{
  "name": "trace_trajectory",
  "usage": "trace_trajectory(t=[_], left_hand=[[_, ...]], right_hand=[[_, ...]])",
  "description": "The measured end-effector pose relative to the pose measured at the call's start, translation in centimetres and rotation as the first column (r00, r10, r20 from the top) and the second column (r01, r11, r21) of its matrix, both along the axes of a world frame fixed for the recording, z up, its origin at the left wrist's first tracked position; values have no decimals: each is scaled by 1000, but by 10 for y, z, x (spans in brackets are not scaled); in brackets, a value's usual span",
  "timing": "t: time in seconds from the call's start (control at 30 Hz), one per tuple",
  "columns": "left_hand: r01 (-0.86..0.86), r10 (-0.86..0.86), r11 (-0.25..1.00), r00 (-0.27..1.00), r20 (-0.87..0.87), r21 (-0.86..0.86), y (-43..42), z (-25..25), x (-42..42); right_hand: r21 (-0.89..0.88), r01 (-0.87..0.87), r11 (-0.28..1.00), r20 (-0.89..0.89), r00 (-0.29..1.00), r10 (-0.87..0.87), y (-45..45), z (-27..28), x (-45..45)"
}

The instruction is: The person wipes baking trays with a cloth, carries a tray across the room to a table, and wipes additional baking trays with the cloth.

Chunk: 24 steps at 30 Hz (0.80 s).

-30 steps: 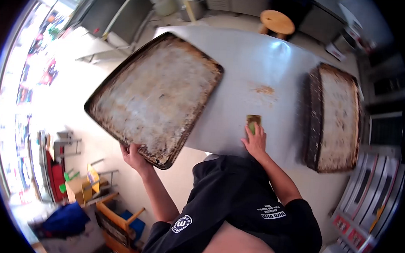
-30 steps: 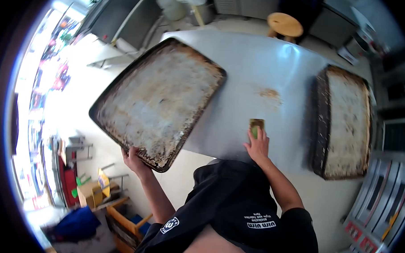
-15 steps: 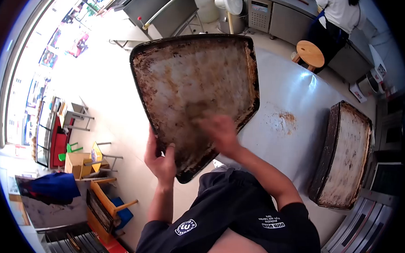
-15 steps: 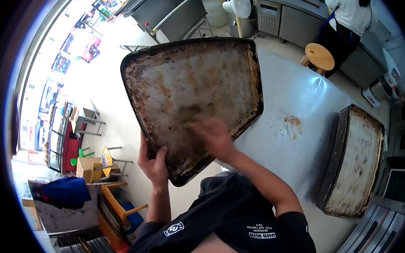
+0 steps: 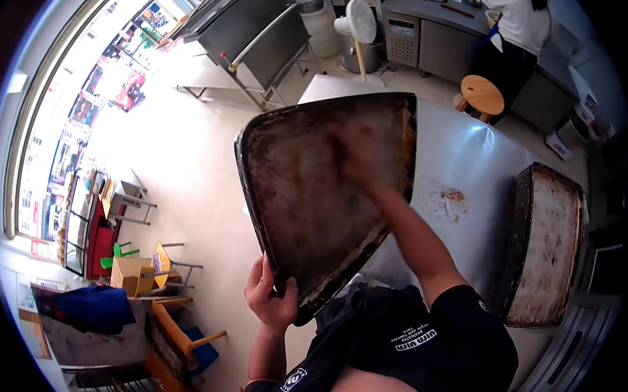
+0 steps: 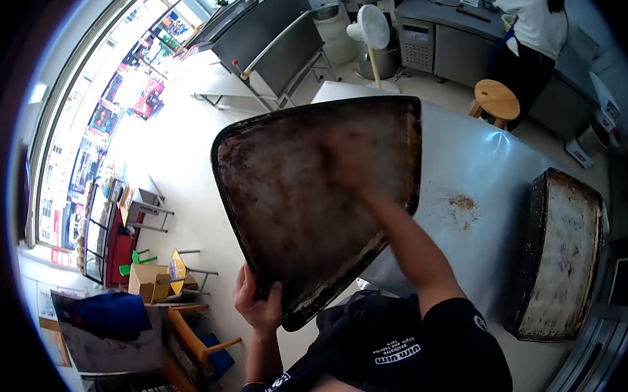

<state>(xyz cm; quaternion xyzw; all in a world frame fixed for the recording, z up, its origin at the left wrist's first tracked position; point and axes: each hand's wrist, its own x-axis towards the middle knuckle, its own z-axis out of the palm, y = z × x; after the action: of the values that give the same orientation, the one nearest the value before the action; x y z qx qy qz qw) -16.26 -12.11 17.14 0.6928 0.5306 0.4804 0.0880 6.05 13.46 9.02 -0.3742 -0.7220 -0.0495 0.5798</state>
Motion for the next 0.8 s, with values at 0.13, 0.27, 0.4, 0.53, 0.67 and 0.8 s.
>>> trace_trajectory(t=[0.13,0.27,0.4,0.53,0.67,0.8], left_hand=[[-4,17,995,991,129,-98,-16,-6,-11],[-19,29,996,992,122,-86,7,-3,-19],[31,-22,994,996,89,-101,34,5,-2],[79,-73,995,990,118,-52,54,5,5],[11,29,993,937,348,-114,67,-8,7],[-14,131,972,862,490,-235,81,-5,9]], right_hand=[[-605,216,767,-193,894,-404,42,-148,78],[-491,101,866,-300,913,-277,26,-86,44],[-44,-360,932,-283,899,334,-42,83,-42],[6,-418,909,-369,844,390,-64,108,-80],[-252,-650,717,-347,753,560,-147,28,-80],[-553,-757,346,-267,555,787,-204,-21,-62]])
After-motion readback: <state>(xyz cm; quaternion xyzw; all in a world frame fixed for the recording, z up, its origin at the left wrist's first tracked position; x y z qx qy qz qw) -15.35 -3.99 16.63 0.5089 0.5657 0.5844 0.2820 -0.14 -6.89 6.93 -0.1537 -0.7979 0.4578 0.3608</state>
